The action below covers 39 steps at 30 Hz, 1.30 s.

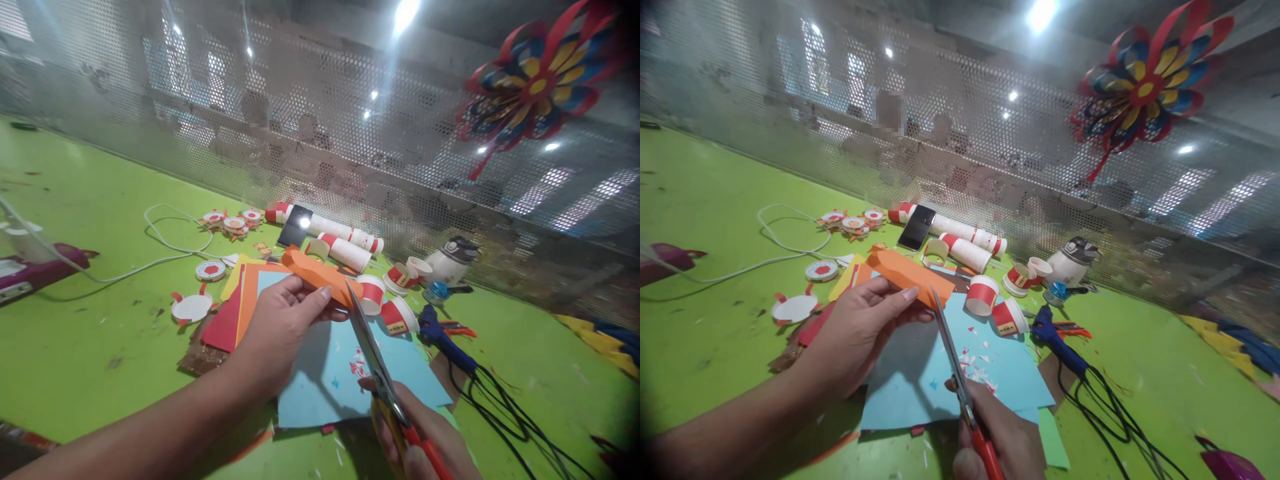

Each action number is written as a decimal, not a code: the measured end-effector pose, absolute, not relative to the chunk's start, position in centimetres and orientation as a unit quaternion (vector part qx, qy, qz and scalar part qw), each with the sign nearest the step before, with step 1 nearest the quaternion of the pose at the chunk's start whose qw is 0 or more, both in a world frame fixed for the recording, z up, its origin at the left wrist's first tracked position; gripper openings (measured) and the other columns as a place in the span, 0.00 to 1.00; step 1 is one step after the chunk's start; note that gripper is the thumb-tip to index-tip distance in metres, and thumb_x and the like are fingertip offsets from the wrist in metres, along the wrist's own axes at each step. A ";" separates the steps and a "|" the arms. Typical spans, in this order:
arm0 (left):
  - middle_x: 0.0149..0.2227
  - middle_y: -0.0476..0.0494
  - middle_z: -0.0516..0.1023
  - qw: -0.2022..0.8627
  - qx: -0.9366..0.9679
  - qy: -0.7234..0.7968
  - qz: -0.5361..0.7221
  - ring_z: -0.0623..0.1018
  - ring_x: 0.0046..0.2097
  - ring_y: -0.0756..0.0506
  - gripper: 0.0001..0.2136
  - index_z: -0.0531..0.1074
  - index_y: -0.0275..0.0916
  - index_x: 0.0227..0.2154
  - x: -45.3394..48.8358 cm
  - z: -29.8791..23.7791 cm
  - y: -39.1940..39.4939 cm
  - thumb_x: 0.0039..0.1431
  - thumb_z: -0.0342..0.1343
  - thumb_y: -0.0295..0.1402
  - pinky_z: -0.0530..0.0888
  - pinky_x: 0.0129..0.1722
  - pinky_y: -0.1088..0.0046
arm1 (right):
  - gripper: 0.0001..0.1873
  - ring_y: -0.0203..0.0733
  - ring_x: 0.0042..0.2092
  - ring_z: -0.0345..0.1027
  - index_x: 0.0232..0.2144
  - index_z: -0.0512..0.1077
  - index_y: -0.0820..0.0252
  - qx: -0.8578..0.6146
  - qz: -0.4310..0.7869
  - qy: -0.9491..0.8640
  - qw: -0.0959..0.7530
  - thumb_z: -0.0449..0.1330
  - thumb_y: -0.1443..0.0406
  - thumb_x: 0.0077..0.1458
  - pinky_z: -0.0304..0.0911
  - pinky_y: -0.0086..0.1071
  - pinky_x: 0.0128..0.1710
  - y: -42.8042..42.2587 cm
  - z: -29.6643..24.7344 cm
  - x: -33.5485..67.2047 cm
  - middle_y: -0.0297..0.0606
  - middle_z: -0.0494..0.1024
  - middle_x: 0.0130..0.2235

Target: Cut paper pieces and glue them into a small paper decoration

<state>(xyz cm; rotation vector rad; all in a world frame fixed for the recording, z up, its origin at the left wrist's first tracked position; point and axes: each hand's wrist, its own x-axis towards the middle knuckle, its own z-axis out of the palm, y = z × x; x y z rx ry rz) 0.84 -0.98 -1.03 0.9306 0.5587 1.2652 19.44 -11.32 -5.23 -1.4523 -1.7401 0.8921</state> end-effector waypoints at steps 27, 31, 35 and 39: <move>0.34 0.38 0.78 0.670 0.424 0.243 0.559 0.76 0.34 0.46 0.08 0.73 0.32 0.32 0.8 -1.0 -0.9 0.52 0.56 0.32 0.73 0.39 0.66 | 0.36 0.35 0.23 0.59 0.48 0.66 0.61 -0.558 0.340 -0.669 0.354 0.46 0.41 0.49 0.57 0.27 0.22 -11.3 -5.7 19.6 0.35 0.66 0.24; 0.36 0.37 0.78 0.674 0.423 0.242 0.555 0.76 0.35 0.46 0.08 0.73 0.32 0.32 0.7 -0.9 -1.0 0.52 0.56 0.31 0.73 0.39 0.66 | 0.37 0.34 0.22 0.57 0.49 0.65 0.62 -0.559 0.337 -0.675 0.345 0.45 0.41 0.50 0.54 0.27 0.20 -11.3 -5.6 19.6 0.34 0.65 0.22; 0.35 0.38 0.78 0.677 0.418 0.240 0.556 0.77 0.35 0.46 0.08 0.74 0.32 0.32 0.7 -0.9 -1.0 0.51 0.57 0.32 0.73 0.39 0.66 | 0.39 0.34 0.21 0.56 0.49 0.65 0.63 -0.564 0.338 -0.676 0.333 0.43 0.40 0.49 0.53 0.27 0.20 -11.3 -5.6 19.7 0.34 0.65 0.21; 0.35 0.38 0.78 0.676 0.423 0.236 0.556 0.77 0.35 0.46 0.08 0.74 0.33 0.32 0.7 -1.0 -0.9 0.51 0.57 0.32 0.73 0.39 0.65 | 0.39 0.34 0.21 0.55 0.49 0.65 0.64 -0.561 0.334 -0.679 0.336 0.44 0.40 0.49 0.52 0.27 0.19 -11.3 -5.8 19.7 0.33 0.63 0.21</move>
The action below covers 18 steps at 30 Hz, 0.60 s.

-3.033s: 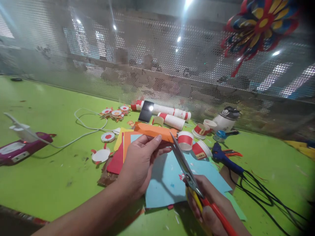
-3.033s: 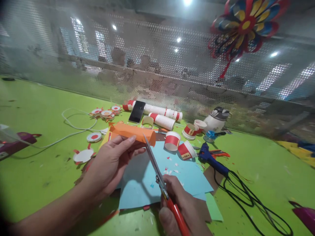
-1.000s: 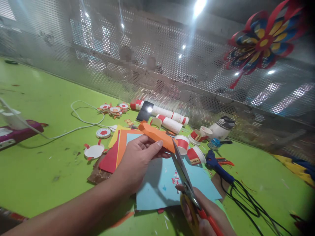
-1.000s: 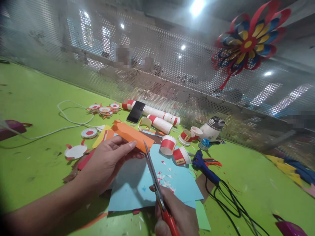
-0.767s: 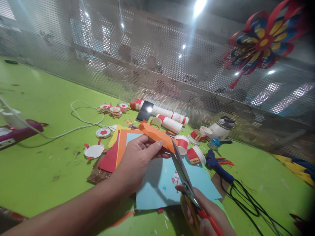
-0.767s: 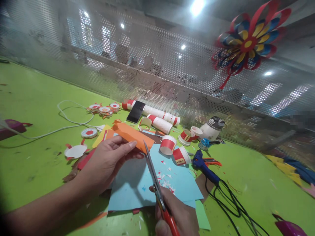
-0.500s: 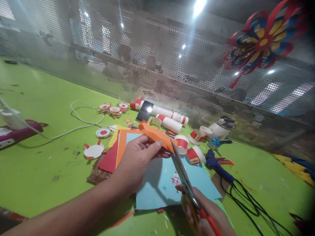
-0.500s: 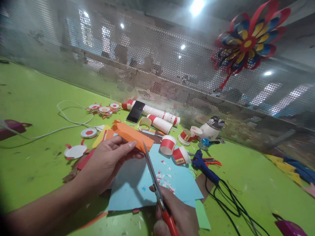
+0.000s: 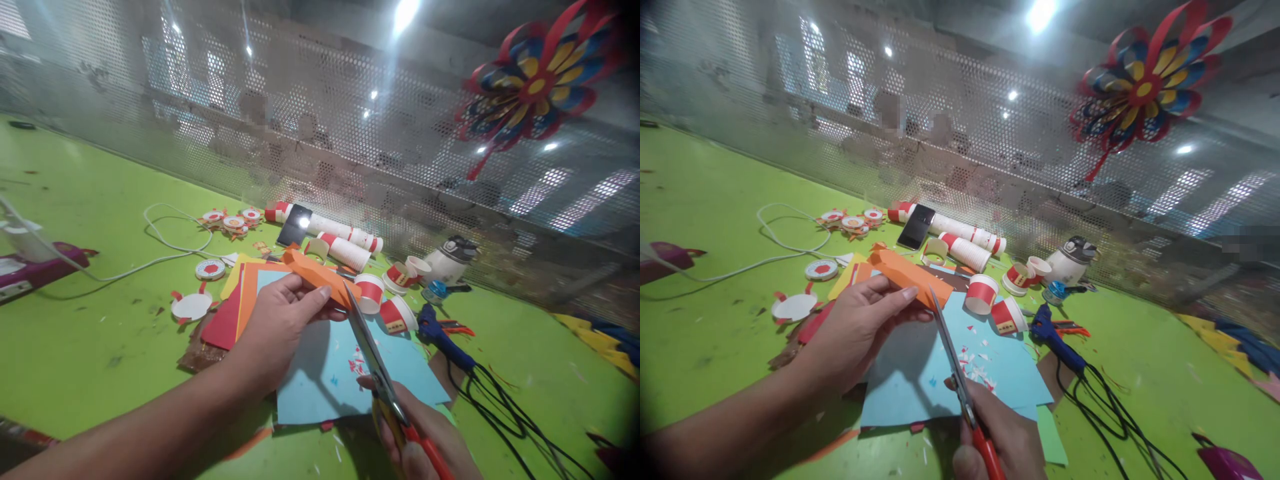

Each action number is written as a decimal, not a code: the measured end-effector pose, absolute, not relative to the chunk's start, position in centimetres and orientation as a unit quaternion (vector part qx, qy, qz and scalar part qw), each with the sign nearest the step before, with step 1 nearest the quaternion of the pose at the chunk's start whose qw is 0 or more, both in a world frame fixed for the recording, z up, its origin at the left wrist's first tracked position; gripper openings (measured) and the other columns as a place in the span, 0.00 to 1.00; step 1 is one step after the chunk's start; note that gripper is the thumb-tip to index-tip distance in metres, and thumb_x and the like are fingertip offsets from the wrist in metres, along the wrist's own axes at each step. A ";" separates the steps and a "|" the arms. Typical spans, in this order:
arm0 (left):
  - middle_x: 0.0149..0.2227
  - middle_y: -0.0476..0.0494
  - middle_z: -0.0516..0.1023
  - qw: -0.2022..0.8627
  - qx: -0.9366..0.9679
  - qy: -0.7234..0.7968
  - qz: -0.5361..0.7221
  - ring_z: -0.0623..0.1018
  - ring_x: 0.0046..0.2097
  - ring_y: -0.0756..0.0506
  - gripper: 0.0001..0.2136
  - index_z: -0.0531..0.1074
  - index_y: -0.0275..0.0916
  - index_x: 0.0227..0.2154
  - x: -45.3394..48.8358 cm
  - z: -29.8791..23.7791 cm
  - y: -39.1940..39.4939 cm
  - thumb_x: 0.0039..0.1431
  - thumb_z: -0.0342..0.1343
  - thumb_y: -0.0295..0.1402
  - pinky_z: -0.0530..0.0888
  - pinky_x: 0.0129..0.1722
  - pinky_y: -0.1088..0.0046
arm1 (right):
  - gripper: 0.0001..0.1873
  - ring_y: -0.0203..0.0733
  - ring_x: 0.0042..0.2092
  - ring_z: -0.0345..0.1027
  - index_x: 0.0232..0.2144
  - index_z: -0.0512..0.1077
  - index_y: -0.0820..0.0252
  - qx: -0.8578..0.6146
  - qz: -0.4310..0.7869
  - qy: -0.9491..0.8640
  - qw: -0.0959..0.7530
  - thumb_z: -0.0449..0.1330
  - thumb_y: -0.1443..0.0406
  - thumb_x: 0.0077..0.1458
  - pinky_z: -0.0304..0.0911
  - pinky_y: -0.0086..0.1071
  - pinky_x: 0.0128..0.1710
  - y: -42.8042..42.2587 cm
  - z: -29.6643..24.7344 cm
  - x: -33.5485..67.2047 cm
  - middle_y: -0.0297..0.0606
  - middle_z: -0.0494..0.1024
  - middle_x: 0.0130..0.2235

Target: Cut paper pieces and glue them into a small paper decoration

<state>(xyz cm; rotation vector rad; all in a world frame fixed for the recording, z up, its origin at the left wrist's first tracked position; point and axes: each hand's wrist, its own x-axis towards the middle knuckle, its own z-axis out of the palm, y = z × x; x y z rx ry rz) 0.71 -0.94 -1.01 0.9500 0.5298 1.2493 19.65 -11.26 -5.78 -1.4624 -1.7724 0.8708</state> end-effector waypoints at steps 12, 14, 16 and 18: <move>0.37 0.37 0.78 0.675 0.432 0.233 0.551 0.77 0.36 0.45 0.08 0.74 0.33 0.33 0.7 -1.1 -0.9 0.52 0.56 0.32 0.73 0.40 0.65 | 0.38 0.35 0.21 0.55 0.47 0.67 0.63 -0.563 0.311 -0.687 0.338 0.43 0.41 0.50 0.51 0.28 0.19 -11.2 -5.7 19.5 0.33 0.63 0.19; 0.37 0.37 0.78 0.675 0.433 0.234 0.549 0.77 0.36 0.45 0.08 0.73 0.32 0.33 0.7 -1.1 -0.9 0.52 0.56 0.32 0.73 0.40 0.65 | 0.36 0.35 0.21 0.54 0.47 0.68 0.62 -0.566 0.304 -0.688 0.339 0.43 0.41 0.50 0.50 0.28 0.20 -11.3 -5.6 19.4 0.33 0.63 0.20; 0.37 0.37 0.78 0.675 0.435 0.235 0.548 0.77 0.37 0.45 0.08 0.73 0.32 0.33 0.7 -1.0 -0.9 0.52 0.56 0.32 0.73 0.40 0.65 | 0.35 0.34 0.21 0.54 0.46 0.68 0.61 -0.565 0.293 -0.691 0.342 0.43 0.42 0.51 0.50 0.28 0.20 -11.4 -5.4 19.3 0.33 0.63 0.20; 0.37 0.37 0.78 0.675 0.434 0.236 0.548 0.77 0.37 0.45 0.08 0.73 0.32 0.33 0.6 -1.0 -1.0 0.52 0.56 0.32 0.73 0.40 0.66 | 0.34 0.34 0.21 0.53 0.45 0.69 0.61 -0.568 0.288 -0.691 0.341 0.44 0.42 0.51 0.49 0.28 0.20 -11.4 -5.4 19.3 0.31 0.61 0.19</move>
